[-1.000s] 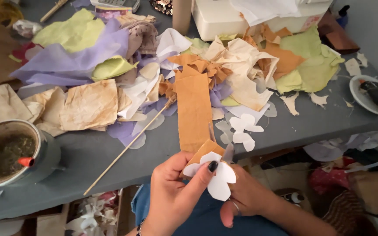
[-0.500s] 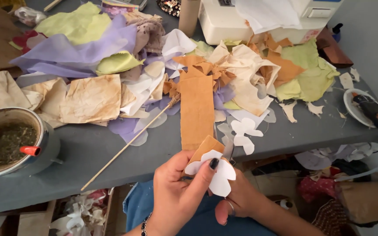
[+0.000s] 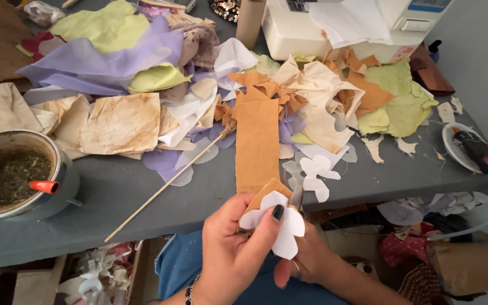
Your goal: Cutting fabric petals with scissors and assembling them into a flower on a stick using a hot glue gun.
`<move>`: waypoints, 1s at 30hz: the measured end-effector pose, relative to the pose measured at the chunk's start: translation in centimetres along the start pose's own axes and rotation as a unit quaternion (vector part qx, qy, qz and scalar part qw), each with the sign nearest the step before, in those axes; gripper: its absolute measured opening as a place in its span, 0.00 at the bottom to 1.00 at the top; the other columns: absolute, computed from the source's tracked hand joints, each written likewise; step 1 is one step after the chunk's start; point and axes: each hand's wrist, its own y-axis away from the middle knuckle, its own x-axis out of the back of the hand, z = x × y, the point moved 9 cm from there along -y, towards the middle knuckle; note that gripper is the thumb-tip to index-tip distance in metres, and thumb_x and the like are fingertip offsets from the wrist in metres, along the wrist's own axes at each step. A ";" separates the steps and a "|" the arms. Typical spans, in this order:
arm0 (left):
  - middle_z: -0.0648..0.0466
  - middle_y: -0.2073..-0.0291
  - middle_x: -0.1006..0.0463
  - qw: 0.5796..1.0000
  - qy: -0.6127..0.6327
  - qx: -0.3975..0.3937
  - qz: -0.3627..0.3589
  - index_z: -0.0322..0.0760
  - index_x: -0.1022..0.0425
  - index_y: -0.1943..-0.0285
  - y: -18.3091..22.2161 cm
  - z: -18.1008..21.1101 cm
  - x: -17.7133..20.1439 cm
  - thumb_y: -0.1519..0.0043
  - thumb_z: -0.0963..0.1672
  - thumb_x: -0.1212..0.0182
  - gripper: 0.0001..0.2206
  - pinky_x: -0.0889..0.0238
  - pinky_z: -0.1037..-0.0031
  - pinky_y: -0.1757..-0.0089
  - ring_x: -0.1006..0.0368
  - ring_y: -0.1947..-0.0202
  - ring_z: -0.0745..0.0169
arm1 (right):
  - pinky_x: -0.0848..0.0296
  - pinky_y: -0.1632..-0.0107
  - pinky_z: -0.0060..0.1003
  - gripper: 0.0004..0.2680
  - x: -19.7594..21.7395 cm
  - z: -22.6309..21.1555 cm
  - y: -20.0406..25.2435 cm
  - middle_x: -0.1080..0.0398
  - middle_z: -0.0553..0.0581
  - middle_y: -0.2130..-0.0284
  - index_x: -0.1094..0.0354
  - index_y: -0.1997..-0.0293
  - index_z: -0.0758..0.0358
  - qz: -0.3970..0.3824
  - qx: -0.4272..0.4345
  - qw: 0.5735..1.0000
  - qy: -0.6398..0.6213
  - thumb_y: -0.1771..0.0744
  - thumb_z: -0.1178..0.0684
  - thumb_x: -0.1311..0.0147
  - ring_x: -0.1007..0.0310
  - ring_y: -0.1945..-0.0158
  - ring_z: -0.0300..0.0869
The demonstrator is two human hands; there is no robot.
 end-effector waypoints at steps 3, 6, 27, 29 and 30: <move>0.62 0.77 0.26 1.000 0.001 0.001 -0.004 0.38 0.21 0.64 0.1 0.0 0.0 0.38 0.46 0.37 0.08 0.38 0.78 0.74 0.33 0.76 0.74 | 0.27 0.51 0.42 0.27 0.1 0.5 0.3 0.32 0.57 0.57 0.35 0.57 0.58 -0.009 -0.018 1.000 -0.006 0.35 0.19 0.60 0.28 0.53 0.48; 0.63 0.77 0.23 1.000 -0.020 0.003 -0.001 0.38 0.18 0.61 0.1 0.0 0.2 0.39 0.46 0.37 0.08 0.36 0.79 0.73 0.32 0.76 0.75 | 0.26 0.49 0.42 0.29 0.1 1.0 0.7 0.31 0.57 0.55 0.34 0.53 0.60 -0.018 -0.036 0.999 -0.013 0.36 0.19 0.57 0.27 0.51 0.47; 0.63 0.70 0.18 0.984 -0.113 -0.088 -0.105 0.40 0.18 0.56 -1.1 3.8 1.0 0.38 0.44 0.40 0.07 0.34 0.78 0.68 0.29 0.72 0.72 | 0.37 0.71 0.40 0.26 1.6 2.5 1.6 0.36 0.45 0.79 0.41 0.74 0.52 -0.110 -0.061 0.986 0.108 0.40 0.17 0.59 0.38 0.76 0.43; 0.62 0.70 0.18 0.985 -0.111 -0.060 -0.116 0.41 0.17 0.56 -1.3 3.7 1.0 0.39 0.44 0.39 0.08 0.35 0.80 0.74 0.29 0.72 0.74 | 0.37 0.70 0.39 0.26 1.8 2.4 1.6 0.37 0.45 0.77 0.41 0.72 0.53 -0.107 -0.060 0.985 0.121 0.40 0.17 0.60 0.39 0.76 0.42; 0.62 0.70 0.18 0.985 -0.111 -0.061 -0.116 0.41 0.17 0.56 -1.3 3.6 1.1 0.39 0.44 0.39 0.08 0.35 0.80 0.74 0.29 0.72 0.74 | 0.37 0.70 0.39 0.26 1.9 2.4 1.7 0.37 0.45 0.77 0.41 0.72 0.53 -0.107 -0.060 0.985 0.121 0.40 0.17 0.60 0.39 0.76 0.42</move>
